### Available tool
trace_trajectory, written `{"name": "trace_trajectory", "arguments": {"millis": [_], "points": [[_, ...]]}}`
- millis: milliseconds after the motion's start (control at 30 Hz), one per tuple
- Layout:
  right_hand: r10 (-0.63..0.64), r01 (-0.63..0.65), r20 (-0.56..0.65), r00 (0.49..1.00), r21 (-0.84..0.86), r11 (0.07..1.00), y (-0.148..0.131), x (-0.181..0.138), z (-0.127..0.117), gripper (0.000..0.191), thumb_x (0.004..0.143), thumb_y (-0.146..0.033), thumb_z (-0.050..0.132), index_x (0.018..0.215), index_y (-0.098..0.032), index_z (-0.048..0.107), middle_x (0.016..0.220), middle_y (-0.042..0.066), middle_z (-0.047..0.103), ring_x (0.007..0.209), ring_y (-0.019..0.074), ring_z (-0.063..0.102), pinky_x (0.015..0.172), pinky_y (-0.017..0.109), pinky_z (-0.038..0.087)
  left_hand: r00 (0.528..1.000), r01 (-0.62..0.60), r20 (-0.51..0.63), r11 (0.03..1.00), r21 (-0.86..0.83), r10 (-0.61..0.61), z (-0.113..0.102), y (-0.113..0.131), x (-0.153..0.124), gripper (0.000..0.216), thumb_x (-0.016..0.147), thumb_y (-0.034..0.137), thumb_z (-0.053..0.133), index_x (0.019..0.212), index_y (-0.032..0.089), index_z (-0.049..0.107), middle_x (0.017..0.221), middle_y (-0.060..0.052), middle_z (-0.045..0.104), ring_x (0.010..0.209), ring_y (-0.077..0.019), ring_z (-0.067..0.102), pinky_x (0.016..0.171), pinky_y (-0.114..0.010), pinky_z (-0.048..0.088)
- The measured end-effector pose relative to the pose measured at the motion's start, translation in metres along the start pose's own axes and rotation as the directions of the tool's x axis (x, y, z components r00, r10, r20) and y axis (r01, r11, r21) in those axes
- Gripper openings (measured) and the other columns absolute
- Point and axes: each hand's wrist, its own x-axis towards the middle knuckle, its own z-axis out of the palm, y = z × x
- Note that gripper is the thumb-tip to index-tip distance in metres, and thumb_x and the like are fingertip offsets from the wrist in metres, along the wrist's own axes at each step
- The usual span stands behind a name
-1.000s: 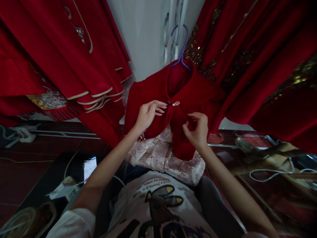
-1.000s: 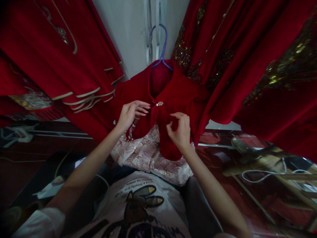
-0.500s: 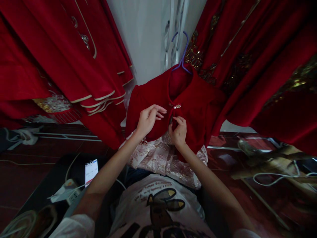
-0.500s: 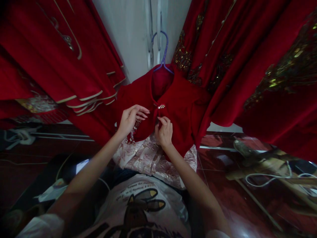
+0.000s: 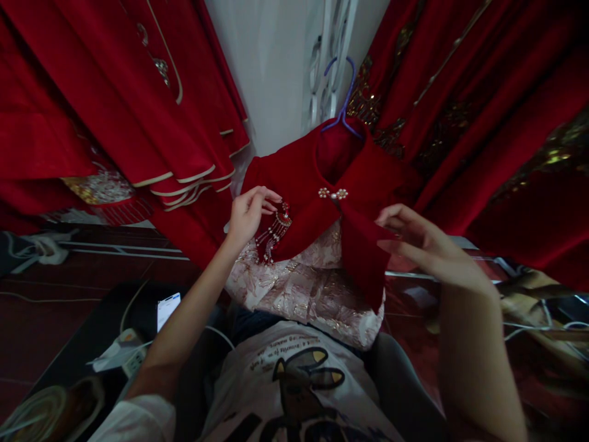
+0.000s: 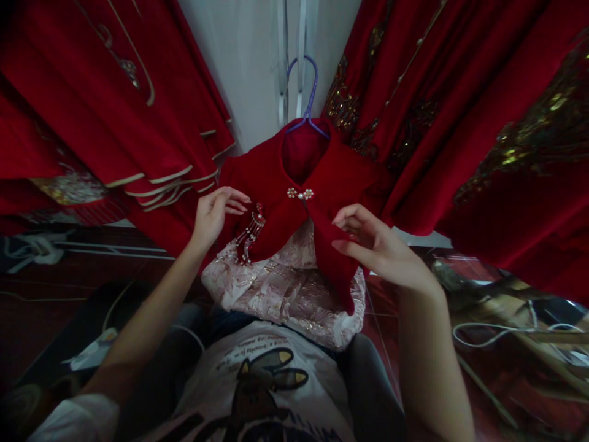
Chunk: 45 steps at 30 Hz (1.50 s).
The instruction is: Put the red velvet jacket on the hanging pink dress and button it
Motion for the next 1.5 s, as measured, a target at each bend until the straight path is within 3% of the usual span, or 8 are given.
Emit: {"name": "trace_trajectory", "arguments": {"millis": [100,167,433,633,767,967,1267,1500], "points": [[-0.018,0.005,0.175,0.984,0.077,0.997,-0.008,0.004,0.019,0.03,0.075,-0.029,0.077,0.097,-0.024,0.057,0.092,0.003,0.059,0.083,0.0148,0.062,0.069,0.026,0.057,0.999,-0.051,0.027,0.987,0.15,0.047,0.004,-0.01,-0.007,0.027,0.092,0.039,0.051,0.087,0.018,0.068,0.089,-0.005,0.074,0.071,-0.0112,0.067,0.062,-0.02,0.057],[-0.028,0.004,0.202,0.979,0.119,0.993,-0.002,0.013,0.036,0.03,0.077,-0.029,0.076,0.096,-0.023,0.055,0.089,0.001,0.059,0.08,0.0129,0.062,0.07,0.026,0.057,0.996,-0.089,0.055,0.955,0.284,0.076,0.008,-0.016,-0.012,0.017,0.087,0.034,0.06,0.09,0.019,0.067,0.09,-0.003,0.073,0.073,-0.0115,0.067,0.063,-0.021,0.056],[-0.177,0.175,0.009,0.984,-0.213,0.961,0.038,0.062,0.099,0.03,0.078,-0.031,0.072,0.101,-0.021,0.055,0.095,0.003,0.064,0.078,0.0137,0.063,0.068,0.027,0.055,0.996,-0.066,-0.01,0.826,0.56,0.086,0.03,-0.031,-0.022,0.022,0.076,0.025,0.071,0.092,0.021,0.056,0.081,0.0,0.067,0.072,-0.0141,0.066,0.063,-0.023,0.053],[-0.139,0.1,-0.158,0.978,-0.232,0.967,0.066,0.09,0.123,0.033,0.072,-0.028,0.076,0.095,-0.021,0.053,0.073,-0.003,0.058,0.062,0.0122,0.059,0.06,0.026,0.053,0.997,-0.032,-0.048,0.938,0.346,0.052,0.031,-0.037,-0.019,0.014,0.08,0.027,0.068,0.089,0.02,0.06,0.08,0.0,0.07,0.07,-0.0123,0.068,0.063,-0.022,0.055],[-0.102,0.069,-0.266,0.959,-0.13,0.989,0.073,0.096,0.129,0.028,0.074,-0.033,0.077,0.091,-0.019,0.06,0.075,-0.001,0.064,0.065,0.0117,0.062,0.063,0.025,0.054,1.0,-0.002,-0.027,0.985,0.17,0.006,0.027,-0.042,-0.017,0.021,0.083,0.039,0.067,0.088,0.019,0.071,0.088,-0.003,0.075,0.075,-0.0136,0.071,0.071,-0.025,0.058],[-0.124,0.108,-0.282,0.951,-0.071,0.992,0.075,0.092,0.13,0.023,0.078,-0.031,0.074,0.096,-0.019,0.065,0.082,0.001,0.068,0.071,0.0118,0.065,0.069,0.026,0.056,0.994,0.098,-0.045,0.995,0.003,-0.098,0.03,-0.054,-0.013,0.037,0.086,0.051,0.061,0.088,0.016,0.075,0.085,-0.005,0.077,0.076,-0.0158,0.073,0.076,-0.029,0.06],[-0.2,0.145,-0.329,0.923,-0.183,0.972,0.071,0.094,0.137,0.015,0.085,-0.026,0.065,0.097,-0.018,0.069,0.087,0.004,0.071,0.075,0.0129,0.068,0.07,0.026,0.059,0.999,0.04,0.01,0.999,0.029,-0.04,0.027,-0.043,-0.016,0.025,0.071,0.029,0.076,0.091,0.014,0.075,0.09,-0.007,0.078,0.078,-0.0166,0.074,0.077,-0.029,0.062],[-0.27,0.195,-0.366,0.891,-0.227,0.954,0.071,0.092,0.141,0.014,0.09,-0.025,0.059,0.097,-0.018,0.069,0.095,0.005,0.071,0.08,0.0124,0.068,0.075,0.025,0.059,0.999,-0.013,0.032,0.991,0.135,0.008,0.023,-0.042,-0.015,0.022,0.077,0.026,0.07,0.093,0.015,0.077,0.092,-0.007,0.078,0.076,-0.0166,0.074,0.077,-0.03,0.063]]}}
